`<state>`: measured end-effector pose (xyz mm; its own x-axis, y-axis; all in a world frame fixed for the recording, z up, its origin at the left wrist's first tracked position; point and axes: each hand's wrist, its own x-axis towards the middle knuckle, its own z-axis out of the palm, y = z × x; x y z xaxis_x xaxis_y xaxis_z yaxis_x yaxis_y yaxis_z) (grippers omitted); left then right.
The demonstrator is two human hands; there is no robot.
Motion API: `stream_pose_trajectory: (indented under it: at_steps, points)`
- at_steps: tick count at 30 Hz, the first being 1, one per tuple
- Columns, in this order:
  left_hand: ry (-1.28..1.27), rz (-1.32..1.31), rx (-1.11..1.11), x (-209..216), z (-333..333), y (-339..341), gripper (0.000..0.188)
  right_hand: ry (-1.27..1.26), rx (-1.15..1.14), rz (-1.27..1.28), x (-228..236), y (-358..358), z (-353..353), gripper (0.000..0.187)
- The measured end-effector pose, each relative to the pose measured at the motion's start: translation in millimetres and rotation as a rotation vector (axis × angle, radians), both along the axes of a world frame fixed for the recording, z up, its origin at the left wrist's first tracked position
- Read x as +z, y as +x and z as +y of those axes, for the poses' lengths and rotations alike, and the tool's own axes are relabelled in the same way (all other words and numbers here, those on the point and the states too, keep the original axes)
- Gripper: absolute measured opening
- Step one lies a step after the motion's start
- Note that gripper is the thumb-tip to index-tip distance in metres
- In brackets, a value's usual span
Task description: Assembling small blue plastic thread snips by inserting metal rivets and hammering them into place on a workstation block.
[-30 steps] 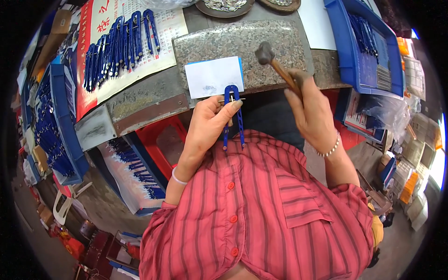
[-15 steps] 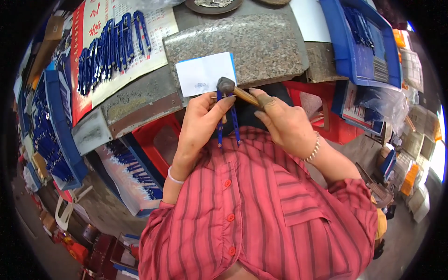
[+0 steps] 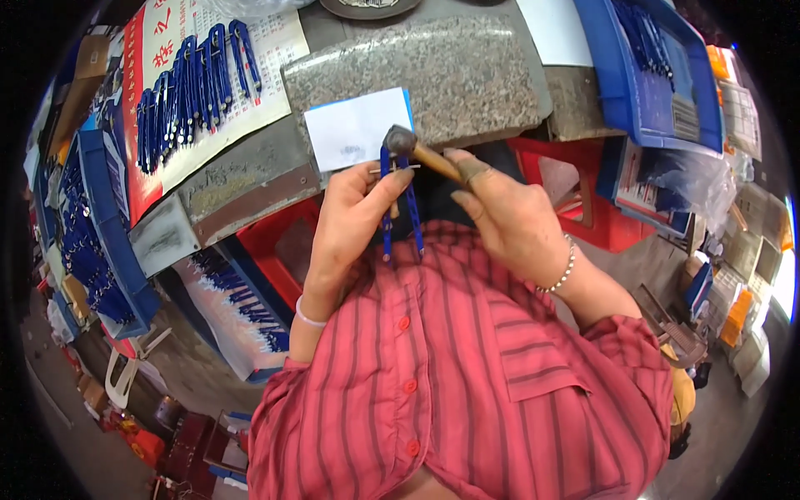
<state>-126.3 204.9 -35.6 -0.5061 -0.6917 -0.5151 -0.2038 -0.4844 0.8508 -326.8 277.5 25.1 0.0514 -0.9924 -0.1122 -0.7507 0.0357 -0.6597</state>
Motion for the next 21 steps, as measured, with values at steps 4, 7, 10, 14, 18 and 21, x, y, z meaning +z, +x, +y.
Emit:
stream_pose_trajectory:
  at_steps: [4,7,10,14,18,21]
  points:
    - [0.006,0.033,-0.006,-2,-5,-3,0.027,-0.187,-0.057,0.083,-9,-3,4,0.046]
    - [-0.020,0.021,-0.012,-2,-3,-3,0.029,-0.120,-0.197,0.302,-8,-13,0,0.042]
    - [-0.090,0.016,0.019,-3,-1,-3,0.033,-0.418,-0.101,0.586,-8,-22,-16,0.040]
    - [-0.158,-0.003,0.007,-1,4,-2,0.031,-0.500,-0.170,0.338,3,-3,-22,0.037]
    - [-0.292,0.084,-0.005,17,14,-1,0.024,0.042,-0.031,-0.335,8,20,-41,0.025]
    - [-0.325,0.091,-0.053,24,14,5,0.022,0.112,-0.014,-0.570,-3,17,-46,0.019]
